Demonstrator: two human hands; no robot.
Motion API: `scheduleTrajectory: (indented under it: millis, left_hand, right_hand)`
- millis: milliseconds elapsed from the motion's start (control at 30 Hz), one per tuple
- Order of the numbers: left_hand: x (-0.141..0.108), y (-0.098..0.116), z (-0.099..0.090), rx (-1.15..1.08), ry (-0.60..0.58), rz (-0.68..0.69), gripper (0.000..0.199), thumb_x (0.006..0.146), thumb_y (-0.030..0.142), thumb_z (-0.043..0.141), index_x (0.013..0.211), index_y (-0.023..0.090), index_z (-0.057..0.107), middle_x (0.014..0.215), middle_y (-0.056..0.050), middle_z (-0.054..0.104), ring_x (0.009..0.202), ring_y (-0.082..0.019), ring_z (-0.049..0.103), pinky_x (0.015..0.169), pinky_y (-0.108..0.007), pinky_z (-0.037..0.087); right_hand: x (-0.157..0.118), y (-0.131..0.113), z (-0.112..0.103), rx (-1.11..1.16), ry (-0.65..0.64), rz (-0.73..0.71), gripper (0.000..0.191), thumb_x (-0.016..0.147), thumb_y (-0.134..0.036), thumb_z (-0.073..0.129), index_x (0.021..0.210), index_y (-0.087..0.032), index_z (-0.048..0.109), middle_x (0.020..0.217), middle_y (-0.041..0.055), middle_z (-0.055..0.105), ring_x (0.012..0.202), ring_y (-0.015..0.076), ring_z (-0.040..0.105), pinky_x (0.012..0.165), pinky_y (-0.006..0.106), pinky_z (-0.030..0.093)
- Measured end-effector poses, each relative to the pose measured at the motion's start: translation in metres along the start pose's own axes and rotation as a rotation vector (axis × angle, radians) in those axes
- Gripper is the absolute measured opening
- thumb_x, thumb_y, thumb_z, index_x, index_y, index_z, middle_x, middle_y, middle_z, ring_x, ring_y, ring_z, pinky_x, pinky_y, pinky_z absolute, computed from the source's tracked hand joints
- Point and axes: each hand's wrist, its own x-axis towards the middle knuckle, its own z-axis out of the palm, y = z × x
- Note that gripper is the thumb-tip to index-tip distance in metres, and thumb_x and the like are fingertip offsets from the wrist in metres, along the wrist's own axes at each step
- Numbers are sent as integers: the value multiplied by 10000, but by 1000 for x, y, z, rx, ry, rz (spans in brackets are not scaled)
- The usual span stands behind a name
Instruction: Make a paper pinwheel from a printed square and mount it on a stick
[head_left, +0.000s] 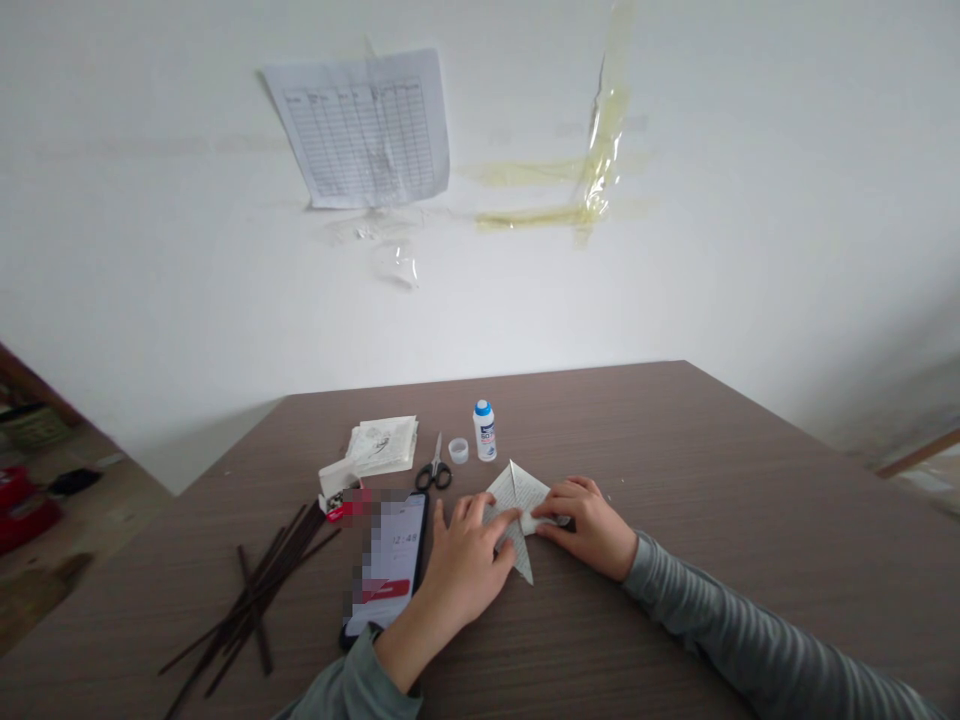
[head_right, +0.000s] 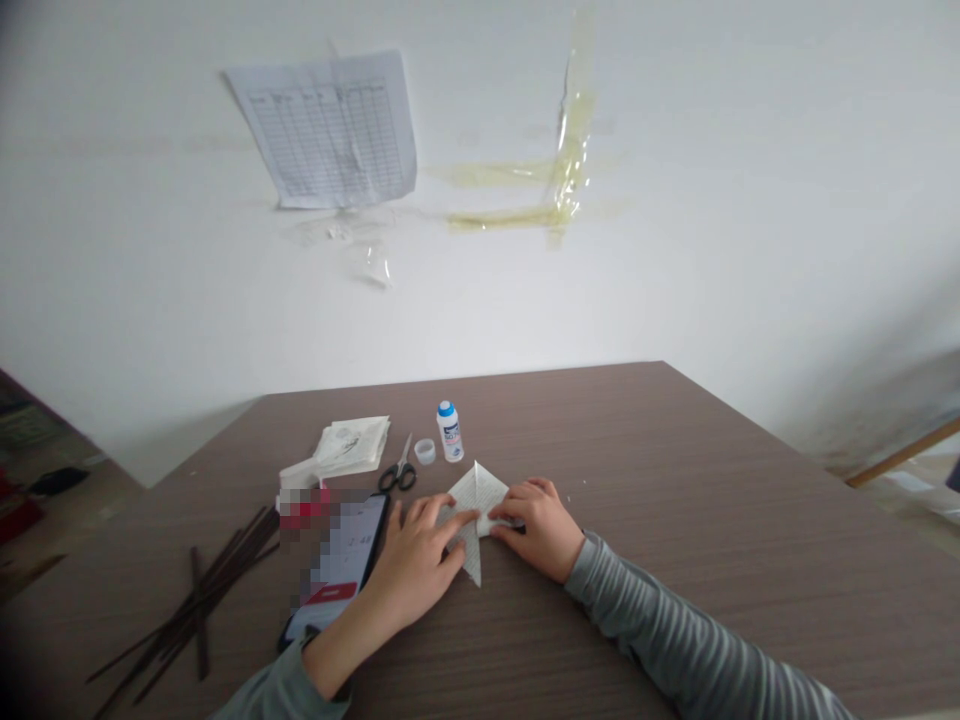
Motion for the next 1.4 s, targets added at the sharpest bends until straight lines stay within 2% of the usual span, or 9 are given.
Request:
scheduleTrajectory:
  millis: [167,300,433,633,800,967,1067,1200,1400]
  left_hand:
    - [1,-1,0,-29,-9,-20,631,1177,274,709,1772,427,848,1764,-96,848,1684,-473,718,1564,-858,415]
    - [1,-3,3,9,-11,-3,573,1181,308,717,1688,504,896,1766,-52,847,1679,-450,716,1557,-853,423]
    - [2,-6,9,27,21,7,552,1157,318,780,1628,566,926,1724,-42,861,1661,-467,734,1538,-878,447]
    - [1,-5,12,-1,38,-3,538,1151,293,809,1596,562,945,1727,-41,862,1663,-472,737,1545,-896,413]
    - [1,-3,6,-4,20,-3,488,1148,400,852,1612,530,932,1739,-53,845,1660,-478,723,1543,-875,422]
    - [2,-1,-1,-13,-30,-25,621,1130,393,897,1745,465,860,1746,-105,844,1675,-486,726,1550,-863,423]
    - [1,0,-2,9,-34,-20,561,1152,372,875,1697,504,891,1763,-70,840,1713,-463,699,1558,-857,412]
    - [1,0,-1,6,-15,-22,499,1141,383,905,1602,568,936,1749,-33,839,1686,-455,709,1558,-858,408]
    - [1,1,-3,3,-48,-16,506,1168,388,882,1658,514,917,1779,-80,812,1711,-477,688,1551,-894,385]
  right_hand:
    - [-1,1,1,24,1,2,217,1166,-604,880,1112,-463,1037,1033,95,960,1011,400,960,1209,654,771]
    - [-1,2,2,40,4,-10,233,1168,-607,860,1118,-459,1033,1069,97,975,1038,407,958,1223,658,765]
    - [-1,2,2,29,-5,4,169,1142,-558,899,1100,-458,1029,1070,85,977,1039,402,966,1240,657,760]
    - [-1,2,1,39,-21,9,137,1138,-509,911,1131,-451,1035,1060,85,973,1027,397,960,1264,665,740]
    - [-1,2,1,29,-19,3,107,1126,-482,927,1123,-465,1033,1047,83,968,1031,407,962,1247,665,747]
    - [-1,2,1,37,-37,23,104,1114,-462,936,1131,-441,1036,1103,77,980,1072,408,965,1283,665,730]
    - [-1,2,1,34,-31,18,150,1138,-488,908,1139,-413,1038,1092,86,980,1065,392,969,1272,647,741]
    - [-1,2,1,29,3,-13,164,1151,-554,905,1131,-452,1033,1065,91,988,1048,407,974,1226,638,776]
    - [-1,2,1,35,-6,-6,146,1151,-521,911,1117,-459,1038,1049,89,973,1034,408,972,1240,669,759]
